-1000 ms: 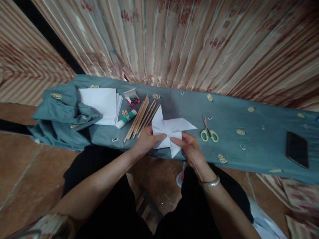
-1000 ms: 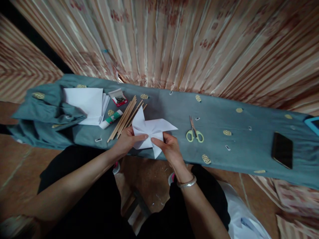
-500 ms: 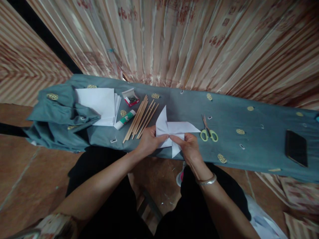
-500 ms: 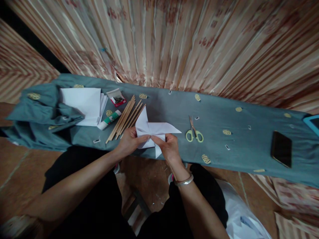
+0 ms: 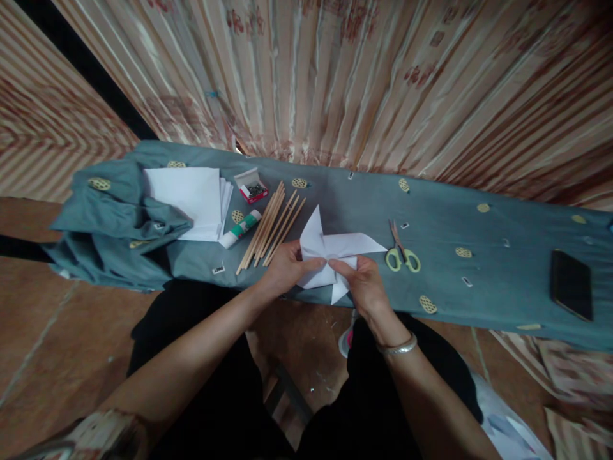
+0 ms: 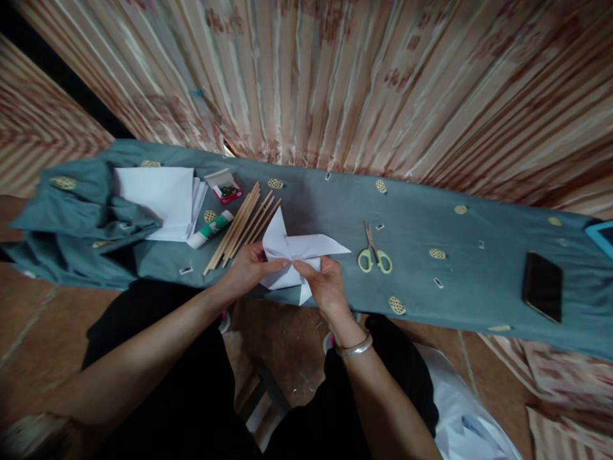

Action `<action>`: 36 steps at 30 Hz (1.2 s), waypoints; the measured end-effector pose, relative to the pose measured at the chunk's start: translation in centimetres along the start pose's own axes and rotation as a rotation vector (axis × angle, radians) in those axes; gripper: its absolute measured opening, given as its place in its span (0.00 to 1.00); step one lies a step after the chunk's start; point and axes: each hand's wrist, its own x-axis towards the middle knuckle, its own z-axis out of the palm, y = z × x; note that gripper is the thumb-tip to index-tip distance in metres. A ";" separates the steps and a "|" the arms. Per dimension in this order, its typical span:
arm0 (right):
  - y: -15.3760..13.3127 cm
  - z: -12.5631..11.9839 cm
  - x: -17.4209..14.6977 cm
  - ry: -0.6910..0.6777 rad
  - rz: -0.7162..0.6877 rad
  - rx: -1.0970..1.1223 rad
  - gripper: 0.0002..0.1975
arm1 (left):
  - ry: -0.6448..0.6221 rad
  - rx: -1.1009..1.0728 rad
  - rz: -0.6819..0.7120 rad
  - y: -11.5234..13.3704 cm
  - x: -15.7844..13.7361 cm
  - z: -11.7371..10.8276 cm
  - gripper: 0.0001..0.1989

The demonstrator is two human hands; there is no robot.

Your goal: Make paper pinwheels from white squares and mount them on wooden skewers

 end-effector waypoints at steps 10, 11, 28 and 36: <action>0.4 0.1 0.1 0.001 0.005 -0.004 0.14 | 0.056 0.021 0.007 -0.2 0.0 0.0 0.15; 0.4 0.1 0.1 -0.002 0.005 -0.013 0.14 | 0.062 0.027 0.005 -0.2 -0.1 0.0 0.14; 0.4 0.0 0.0 0.021 -0.006 -0.022 0.14 | -0.047 0.064 0.026 -0.2 0.1 -0.4 0.20; 0.1 0.2 0.0 -0.024 -0.028 -0.056 0.14 | 0.000 0.120 -0.010 0.2 -0.1 -0.2 0.15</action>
